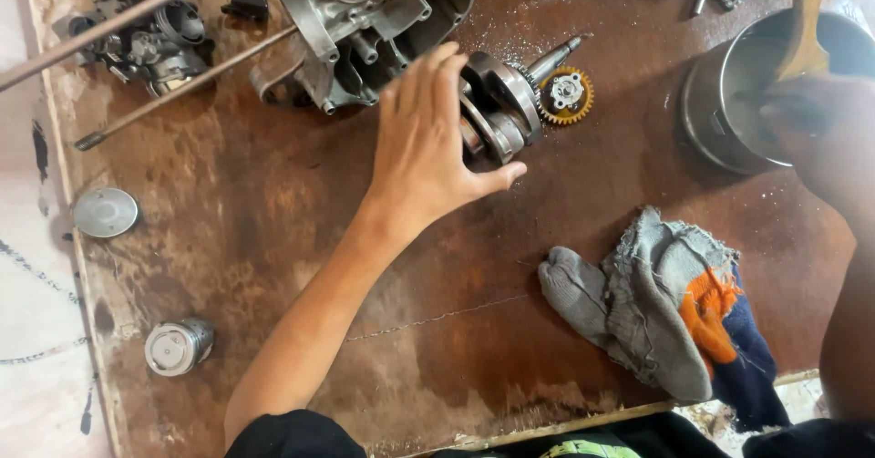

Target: The person cleans a motorcycle crankshaft with a brush dipped in liquid and wipes it with a cloth. They then fit a bearing ring onto the crankshaft, pressing and seating it by hand while using a small pry tool to help work the ring into place.

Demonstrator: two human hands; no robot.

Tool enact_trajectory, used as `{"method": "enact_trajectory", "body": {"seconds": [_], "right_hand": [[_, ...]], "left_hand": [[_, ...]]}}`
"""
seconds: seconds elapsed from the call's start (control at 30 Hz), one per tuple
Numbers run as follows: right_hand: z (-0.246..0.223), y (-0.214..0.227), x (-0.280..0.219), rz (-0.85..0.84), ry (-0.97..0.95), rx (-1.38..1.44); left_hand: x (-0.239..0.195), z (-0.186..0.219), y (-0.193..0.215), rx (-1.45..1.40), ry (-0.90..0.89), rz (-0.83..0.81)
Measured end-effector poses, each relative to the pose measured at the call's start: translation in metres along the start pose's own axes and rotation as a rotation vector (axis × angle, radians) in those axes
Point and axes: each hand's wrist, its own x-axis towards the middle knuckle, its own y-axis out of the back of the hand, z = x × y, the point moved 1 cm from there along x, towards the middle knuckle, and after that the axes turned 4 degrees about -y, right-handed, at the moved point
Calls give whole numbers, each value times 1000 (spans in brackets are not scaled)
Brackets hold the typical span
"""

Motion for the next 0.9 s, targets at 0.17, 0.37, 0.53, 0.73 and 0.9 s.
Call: {"method": "enact_trajectory", "body": {"seconds": [0.17, 0.37, 0.53, 0.73, 0.9], "right_hand": [[-51, 4, 19, -233, -201, -537], [36, -19, 16, -152, 42, -441], [77, -21, 11, -56, -7, -84], [-9, -11, 26, -226, -75, -676], [-57, -10, 41, -276, -178, -713]], "left_hand": [[2, 1, 6, -27, 22, -84], [2, 1, 11, -55, 42, -117], [2, 3, 11, -73, 68, -141], [0, -1, 6, -30, 47, -132], [0, -2, 7, -31, 18, -76]]}}
